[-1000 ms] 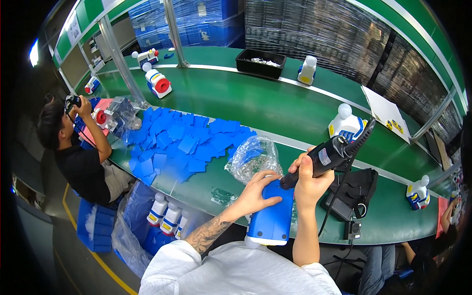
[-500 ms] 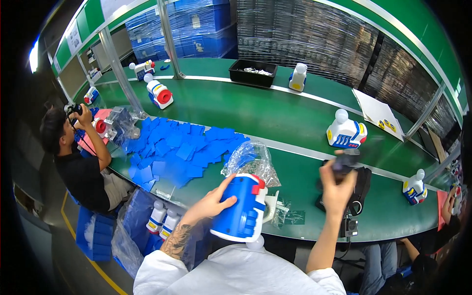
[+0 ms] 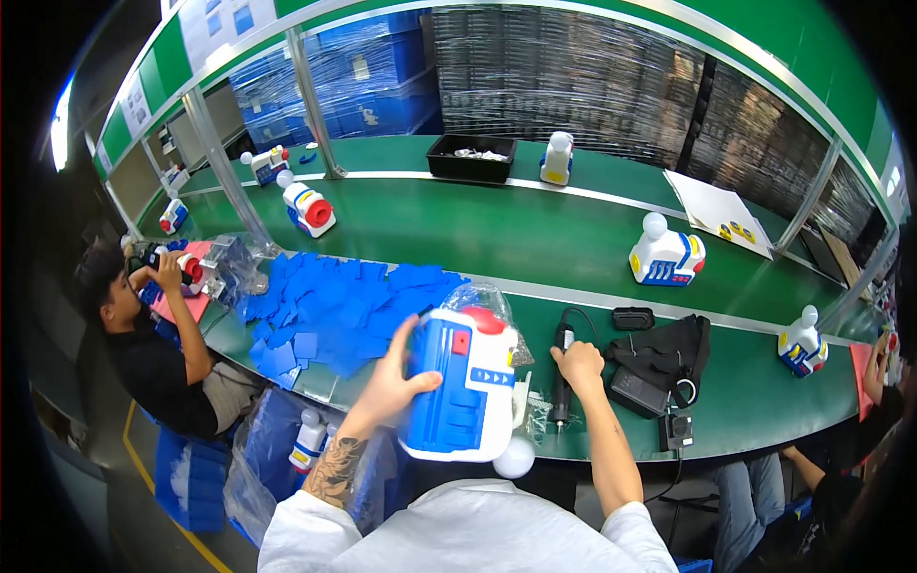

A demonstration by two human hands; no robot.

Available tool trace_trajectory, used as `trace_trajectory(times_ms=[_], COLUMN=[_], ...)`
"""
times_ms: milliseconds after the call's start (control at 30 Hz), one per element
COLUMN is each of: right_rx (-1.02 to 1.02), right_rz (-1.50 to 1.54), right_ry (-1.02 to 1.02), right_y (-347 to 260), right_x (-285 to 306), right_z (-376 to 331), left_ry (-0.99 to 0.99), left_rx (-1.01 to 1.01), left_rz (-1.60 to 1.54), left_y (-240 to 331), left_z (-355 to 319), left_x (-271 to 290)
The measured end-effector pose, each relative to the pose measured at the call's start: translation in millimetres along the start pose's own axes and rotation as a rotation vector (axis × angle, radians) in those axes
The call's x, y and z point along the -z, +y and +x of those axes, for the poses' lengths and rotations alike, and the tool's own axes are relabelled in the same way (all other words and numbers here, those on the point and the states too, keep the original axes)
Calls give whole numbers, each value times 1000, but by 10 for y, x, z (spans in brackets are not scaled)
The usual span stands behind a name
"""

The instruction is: Assembling plastic device components on a factory production line using an electric screwdriver.

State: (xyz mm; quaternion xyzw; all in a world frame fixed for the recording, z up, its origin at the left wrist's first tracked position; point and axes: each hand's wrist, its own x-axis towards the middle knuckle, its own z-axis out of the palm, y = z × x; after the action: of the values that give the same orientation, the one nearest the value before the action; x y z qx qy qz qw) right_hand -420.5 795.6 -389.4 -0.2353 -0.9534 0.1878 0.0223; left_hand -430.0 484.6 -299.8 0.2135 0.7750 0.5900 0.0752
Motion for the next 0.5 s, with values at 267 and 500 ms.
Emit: trace_trajectory(times_ms=[267, 500], right_rx=[169, 117], right_rz=[1553, 1821], right_ry=[-640, -443], right_y=[179, 368], right_x=[1015, 1132], right_z=[-407, -313], left_ry=[-111, -245], left_rx=[-836, -1028], left_rz=[537, 918], left_y=[1012, 586], left_z=[281, 737], left_x=[-421, -1045])
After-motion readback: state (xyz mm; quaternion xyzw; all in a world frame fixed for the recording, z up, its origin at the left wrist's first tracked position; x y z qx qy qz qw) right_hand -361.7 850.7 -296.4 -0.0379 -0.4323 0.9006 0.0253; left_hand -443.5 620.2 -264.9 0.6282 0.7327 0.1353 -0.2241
